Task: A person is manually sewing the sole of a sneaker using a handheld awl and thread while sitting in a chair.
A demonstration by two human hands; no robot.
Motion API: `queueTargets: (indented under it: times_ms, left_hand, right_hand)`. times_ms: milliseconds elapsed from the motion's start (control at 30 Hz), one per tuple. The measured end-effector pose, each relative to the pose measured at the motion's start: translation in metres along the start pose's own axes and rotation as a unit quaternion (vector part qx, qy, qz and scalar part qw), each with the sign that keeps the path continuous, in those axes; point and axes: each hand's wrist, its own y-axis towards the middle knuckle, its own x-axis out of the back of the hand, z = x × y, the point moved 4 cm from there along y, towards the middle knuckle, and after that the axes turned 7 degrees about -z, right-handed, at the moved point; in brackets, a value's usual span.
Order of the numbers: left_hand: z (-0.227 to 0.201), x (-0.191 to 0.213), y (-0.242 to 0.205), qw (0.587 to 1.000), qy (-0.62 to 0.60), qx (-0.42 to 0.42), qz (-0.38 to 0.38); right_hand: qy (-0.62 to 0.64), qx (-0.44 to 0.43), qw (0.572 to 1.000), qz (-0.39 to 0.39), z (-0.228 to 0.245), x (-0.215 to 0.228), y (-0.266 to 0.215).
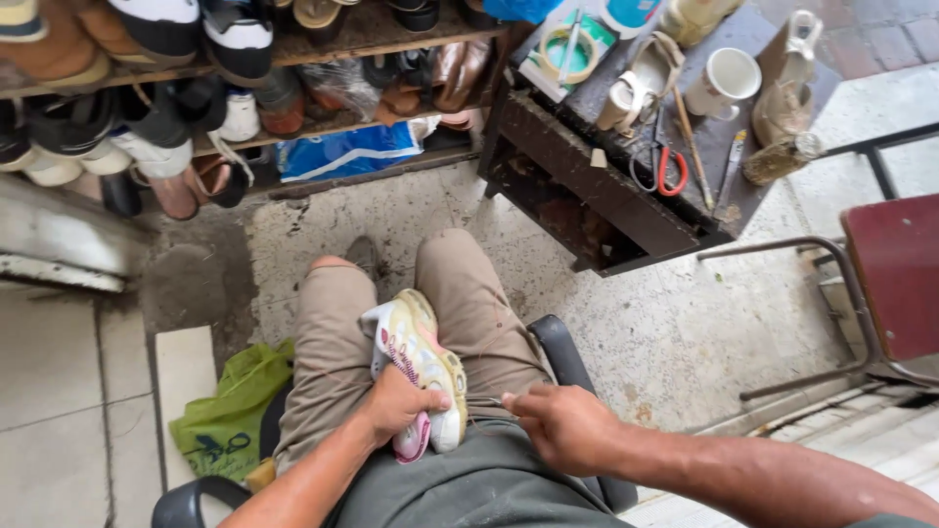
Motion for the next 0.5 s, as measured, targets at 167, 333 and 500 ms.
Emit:
queueTargets:
  times_ms: [167, 333, 500]
  left_hand:
    - [0.002, -0.005, 0.004, 0.998, -0.028, -0.038, 0.034]
    - [0.0, -0.005, 0.001, 1.0, -0.005, -0.017, 0.022]
    - [0.0, -0.005, 0.006, 0.997, -0.037, -0.044, 0.048]
  right_hand:
    - [0.029, -0.044, 0.998, -0.022, -0.013, -0.013, -0.008]
    - [0.138, -0.133, 0.981, -0.001, -0.014, -0.017, -0.006]
    - [0.201, -0.222, 0.954, 0.024, -0.006, -0.009, 0.003]
